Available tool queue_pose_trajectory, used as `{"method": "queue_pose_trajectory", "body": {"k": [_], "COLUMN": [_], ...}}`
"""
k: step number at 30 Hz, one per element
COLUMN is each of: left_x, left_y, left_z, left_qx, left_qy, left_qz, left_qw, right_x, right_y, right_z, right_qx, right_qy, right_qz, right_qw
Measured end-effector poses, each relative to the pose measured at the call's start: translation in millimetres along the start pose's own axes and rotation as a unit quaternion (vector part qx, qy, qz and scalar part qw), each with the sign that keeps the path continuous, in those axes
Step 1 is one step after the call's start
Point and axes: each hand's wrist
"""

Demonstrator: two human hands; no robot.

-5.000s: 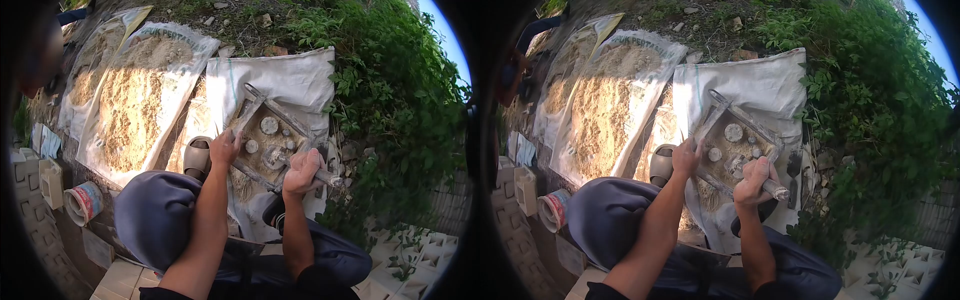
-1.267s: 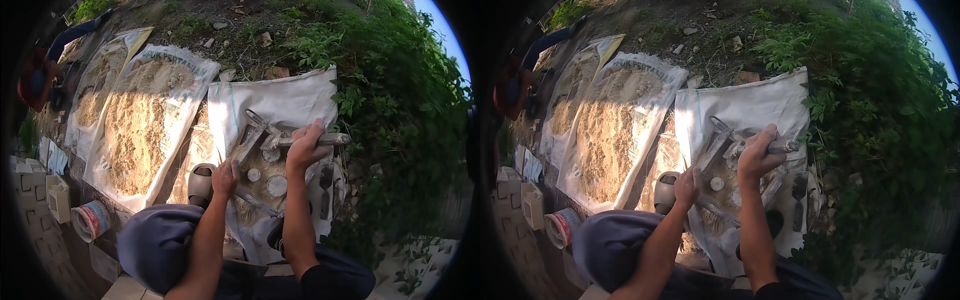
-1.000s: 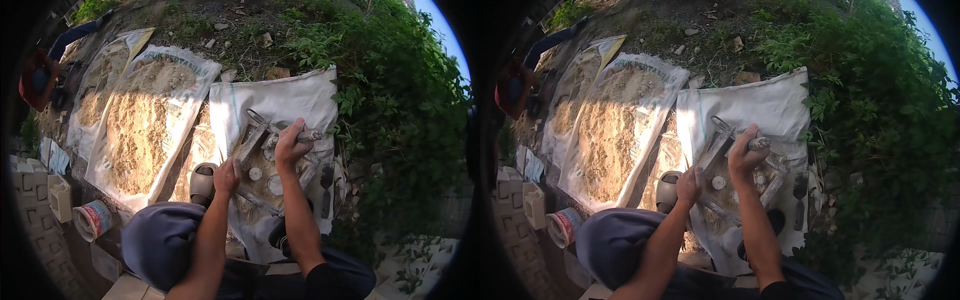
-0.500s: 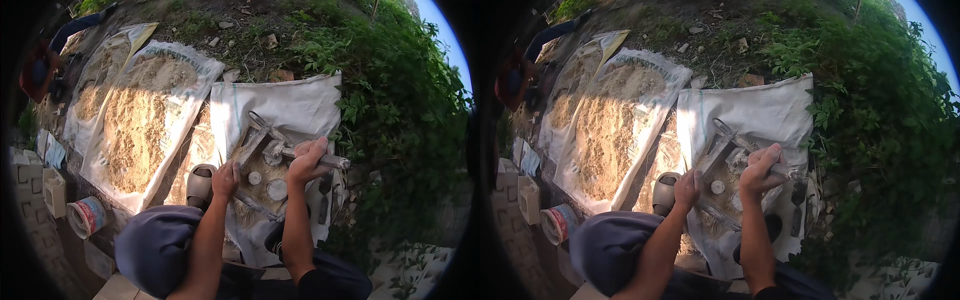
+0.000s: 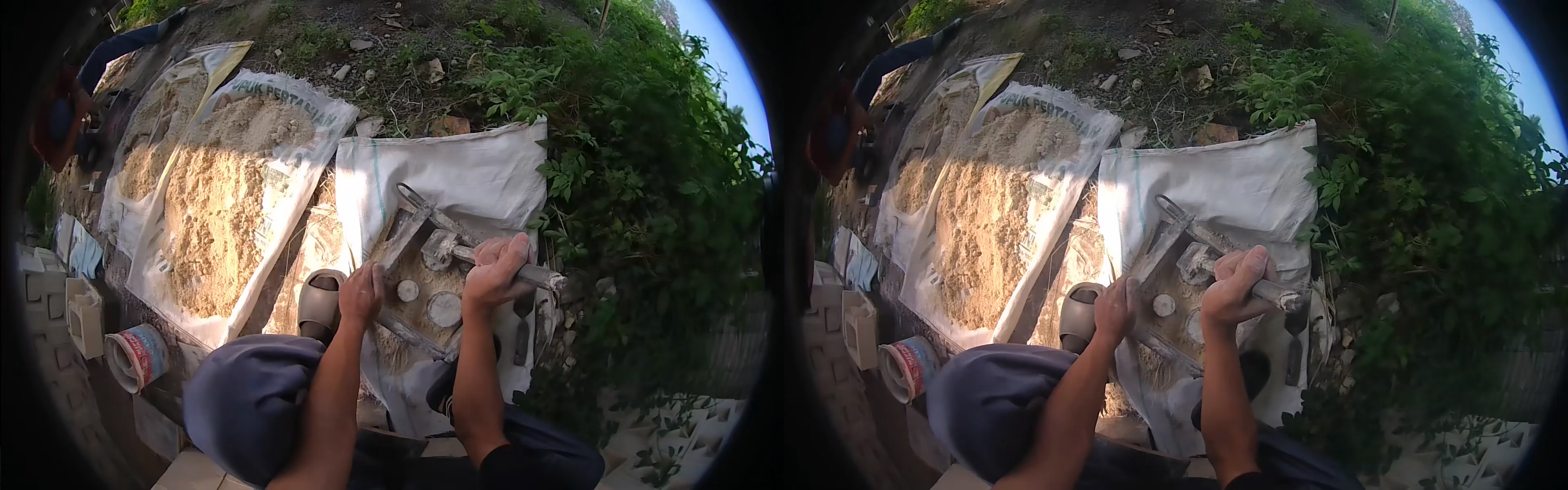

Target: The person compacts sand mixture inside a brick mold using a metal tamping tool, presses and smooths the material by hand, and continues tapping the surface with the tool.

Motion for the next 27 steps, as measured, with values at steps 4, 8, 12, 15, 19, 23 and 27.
{"method": "queue_pose_trajectory", "body": {"k": [4,8,12,15,19,23,27], "left_x": [-4.1,-4.5,-2.8,0.4,-0.2,2.0,-2.7], "left_y": [-5.8,-6.0,-6.5,-2.5,-0.5,-4.1,-1.8], "left_z": [-6.2,-7.2,-7.0,-0.1,0.4,-0.7,-5.1], "left_qx": [-0.016,-0.025,-0.023,-0.009,-0.031,-0.008,-0.029], "left_qy": [-0.018,-0.023,-0.015,-0.021,-0.027,-0.025,-0.023], "left_qz": [0.025,0.036,0.035,0.024,0.047,0.012,0.034], "left_qw": [0.999,0.999,0.999,0.999,0.998,1.000,0.999], "right_x": [5.6,5.6,3.4,6.0,11.0,15.7,25.6], "right_y": [9.1,9.7,0.1,-3.5,7.9,-3.9,-10.3], "right_z": [-18.5,-43.9,-27.0,-5.1,-37.4,-48.5,-4.7], "right_qx": [-0.001,-0.036,-0.009,0.006,-0.017,0.018,0.035], "right_qy": [0.002,0.015,-0.002,0.016,0.085,0.057,0.083], "right_qz": [-0.007,0.034,0.013,-0.009,-0.050,0.060,0.055], "right_qw": [1.000,0.999,1.000,1.000,0.995,0.996,0.994]}}
Point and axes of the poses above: each hand's wrist, its own y-axis away from the middle knuckle, its own x-axis out of the palm, z = x × y, and after that the axes turned 3 degrees about y, right-handed
